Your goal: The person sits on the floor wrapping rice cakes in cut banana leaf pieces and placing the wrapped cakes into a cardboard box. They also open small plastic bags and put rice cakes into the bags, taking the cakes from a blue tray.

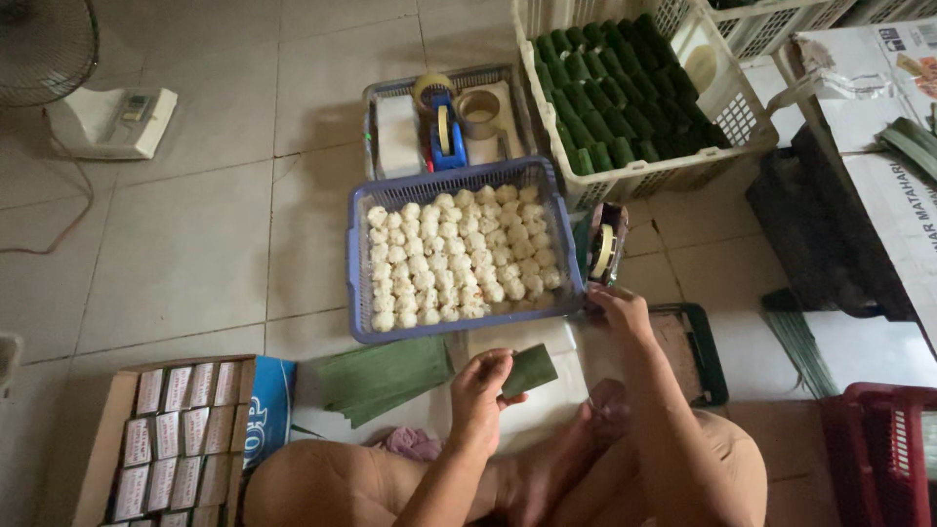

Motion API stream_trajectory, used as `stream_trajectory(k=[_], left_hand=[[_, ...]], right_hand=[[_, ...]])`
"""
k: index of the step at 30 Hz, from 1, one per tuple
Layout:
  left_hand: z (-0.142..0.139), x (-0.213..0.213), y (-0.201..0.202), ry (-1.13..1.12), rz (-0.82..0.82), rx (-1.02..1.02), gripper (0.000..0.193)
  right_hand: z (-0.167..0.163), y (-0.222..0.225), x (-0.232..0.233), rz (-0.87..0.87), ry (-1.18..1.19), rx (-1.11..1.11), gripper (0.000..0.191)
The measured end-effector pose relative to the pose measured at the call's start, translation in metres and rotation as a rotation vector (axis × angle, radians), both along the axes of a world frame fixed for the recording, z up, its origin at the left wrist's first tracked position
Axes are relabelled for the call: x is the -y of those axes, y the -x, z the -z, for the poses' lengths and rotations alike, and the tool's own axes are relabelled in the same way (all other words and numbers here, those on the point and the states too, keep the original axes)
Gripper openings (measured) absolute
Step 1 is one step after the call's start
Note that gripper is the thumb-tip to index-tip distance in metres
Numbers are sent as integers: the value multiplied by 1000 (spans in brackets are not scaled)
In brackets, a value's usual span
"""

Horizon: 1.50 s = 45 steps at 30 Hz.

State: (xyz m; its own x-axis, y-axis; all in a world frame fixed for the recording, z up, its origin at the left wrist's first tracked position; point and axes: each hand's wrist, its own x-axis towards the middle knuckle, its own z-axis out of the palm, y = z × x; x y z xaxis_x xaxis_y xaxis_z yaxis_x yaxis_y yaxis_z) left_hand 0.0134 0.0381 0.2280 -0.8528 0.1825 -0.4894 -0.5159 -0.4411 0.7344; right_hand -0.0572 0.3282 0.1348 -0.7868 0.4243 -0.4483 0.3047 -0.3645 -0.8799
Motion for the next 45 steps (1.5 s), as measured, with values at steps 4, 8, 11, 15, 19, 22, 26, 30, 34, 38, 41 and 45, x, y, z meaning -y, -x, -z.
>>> stream_trajectory(k=[4, 8, 11, 15, 19, 22, 26, 30, 34, 38, 41, 45], left_hand=[[-2, -4, 2, -34, -4, -73, 18], [0, -3, 3, -59, -12, -137, 18], [1, -3, 2, -94, -8, -165, 19], [-10, -4, 1, 21, -41, -366, 16], [-37, 2, 1, 280, -15, -713, 13], [-61, 14, -13, 563, -15, -918, 16], [-85, 23, -18, 817, -116, -1303, 22], [-95, 29, -31, 718, -103, -1237, 24], [-95, 42, -39, 575, -61, -830, 17], [-92, 60, -41, 393, -146, -969, 17], [-88, 79, -49, 487, -68, -909, 12], [-82, 104, -60, 591, -31, -1158, 10]], right_hand=[[-9, 0, 0, 76, 32, 32, 21], [7, -23, 18, 239, 126, -175, 9], [27, -37, 29, 244, -335, -313, 11], [34, -47, 36, 249, -1013, -169, 5], [-1, -47, 46, 118, -811, 116, 14], [-57, -68, 69, -15, -561, 31, 16], [-142, -99, 110, -216, -251, -291, 29], [-191, -109, 150, -332, -133, -291, 45], [-199, -126, 174, -317, -757, -267, 42], [-181, -139, 182, -274, -1333, -717, 38], [-159, -143, 183, -325, -1317, -782, 47], [-121, -124, 176, -665, -885, -676, 36]])
